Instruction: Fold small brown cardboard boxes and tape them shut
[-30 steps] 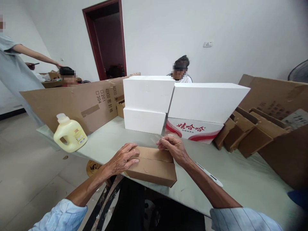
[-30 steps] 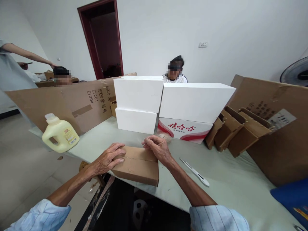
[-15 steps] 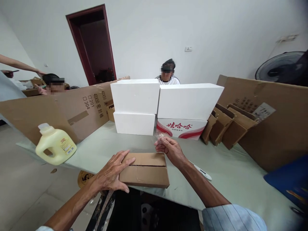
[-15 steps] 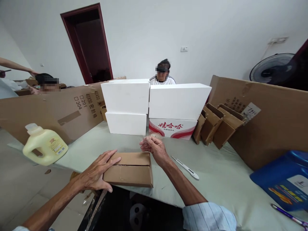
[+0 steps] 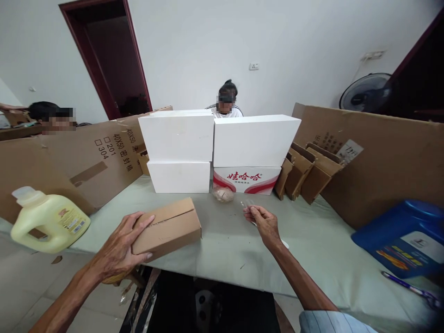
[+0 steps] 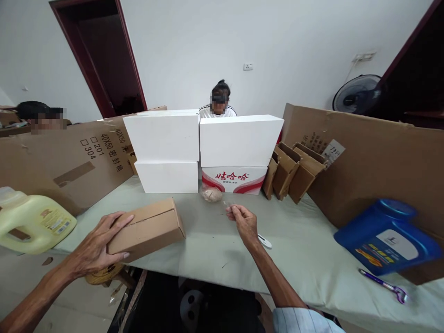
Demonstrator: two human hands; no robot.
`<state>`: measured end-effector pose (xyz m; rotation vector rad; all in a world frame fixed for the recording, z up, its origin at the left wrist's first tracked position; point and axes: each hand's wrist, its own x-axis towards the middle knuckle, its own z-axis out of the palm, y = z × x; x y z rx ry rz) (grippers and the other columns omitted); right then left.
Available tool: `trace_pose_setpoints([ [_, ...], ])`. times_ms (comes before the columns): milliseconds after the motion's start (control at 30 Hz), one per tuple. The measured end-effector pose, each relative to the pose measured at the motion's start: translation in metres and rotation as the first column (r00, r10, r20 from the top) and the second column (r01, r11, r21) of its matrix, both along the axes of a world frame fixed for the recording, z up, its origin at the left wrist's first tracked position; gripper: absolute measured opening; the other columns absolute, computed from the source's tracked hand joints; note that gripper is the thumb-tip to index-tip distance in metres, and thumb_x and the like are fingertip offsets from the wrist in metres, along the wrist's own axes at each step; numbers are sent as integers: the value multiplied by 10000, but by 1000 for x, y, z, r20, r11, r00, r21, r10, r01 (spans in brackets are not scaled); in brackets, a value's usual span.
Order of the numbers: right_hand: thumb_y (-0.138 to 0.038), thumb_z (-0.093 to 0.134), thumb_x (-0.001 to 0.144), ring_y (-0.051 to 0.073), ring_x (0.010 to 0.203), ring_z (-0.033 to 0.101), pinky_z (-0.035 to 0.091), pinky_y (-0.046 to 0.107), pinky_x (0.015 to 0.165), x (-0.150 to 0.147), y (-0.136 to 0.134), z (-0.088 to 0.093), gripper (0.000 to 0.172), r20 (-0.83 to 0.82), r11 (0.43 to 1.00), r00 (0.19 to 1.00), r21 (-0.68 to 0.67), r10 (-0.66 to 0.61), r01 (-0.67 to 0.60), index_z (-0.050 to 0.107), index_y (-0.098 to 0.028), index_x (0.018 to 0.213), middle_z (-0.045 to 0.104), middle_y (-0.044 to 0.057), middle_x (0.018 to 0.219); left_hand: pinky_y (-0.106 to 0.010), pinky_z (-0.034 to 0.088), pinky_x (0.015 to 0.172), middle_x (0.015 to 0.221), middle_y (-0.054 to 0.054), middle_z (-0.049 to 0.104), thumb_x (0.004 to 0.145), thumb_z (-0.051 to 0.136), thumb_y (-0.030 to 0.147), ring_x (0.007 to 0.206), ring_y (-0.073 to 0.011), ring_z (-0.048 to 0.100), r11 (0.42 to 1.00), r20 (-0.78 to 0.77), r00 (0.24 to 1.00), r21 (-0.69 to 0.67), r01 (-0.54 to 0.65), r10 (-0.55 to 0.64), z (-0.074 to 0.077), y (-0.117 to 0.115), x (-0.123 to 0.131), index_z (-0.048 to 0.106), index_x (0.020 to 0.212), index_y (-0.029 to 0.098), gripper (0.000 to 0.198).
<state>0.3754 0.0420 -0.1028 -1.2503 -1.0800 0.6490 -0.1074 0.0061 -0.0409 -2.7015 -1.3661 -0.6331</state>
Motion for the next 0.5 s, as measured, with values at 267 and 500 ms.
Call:
trace_pose_setpoints([
  [267,-624,546,934,264,832,738,591,385,798,15,53,-21,488,347,988,926,92,-151,127,756,-188,1004,799,104,935,-446,569,1039,1543,-96,464,861,753,366,1368,-346,513,994,-16,1000,-103,-20,19,-22,14,-3,327,1669,402,914],
  [500,-339,465,976,277,940,703,514,360,866,15,105,-36,353,651,973,724,145,-229,178,773,-182,1048,788,141,1051,-455,578,1043,1566,-90,449,857,758,400,1386,-364,519,990,-6,999,-133,-52,52,-45,17,-13,316,1668,419,924],
])
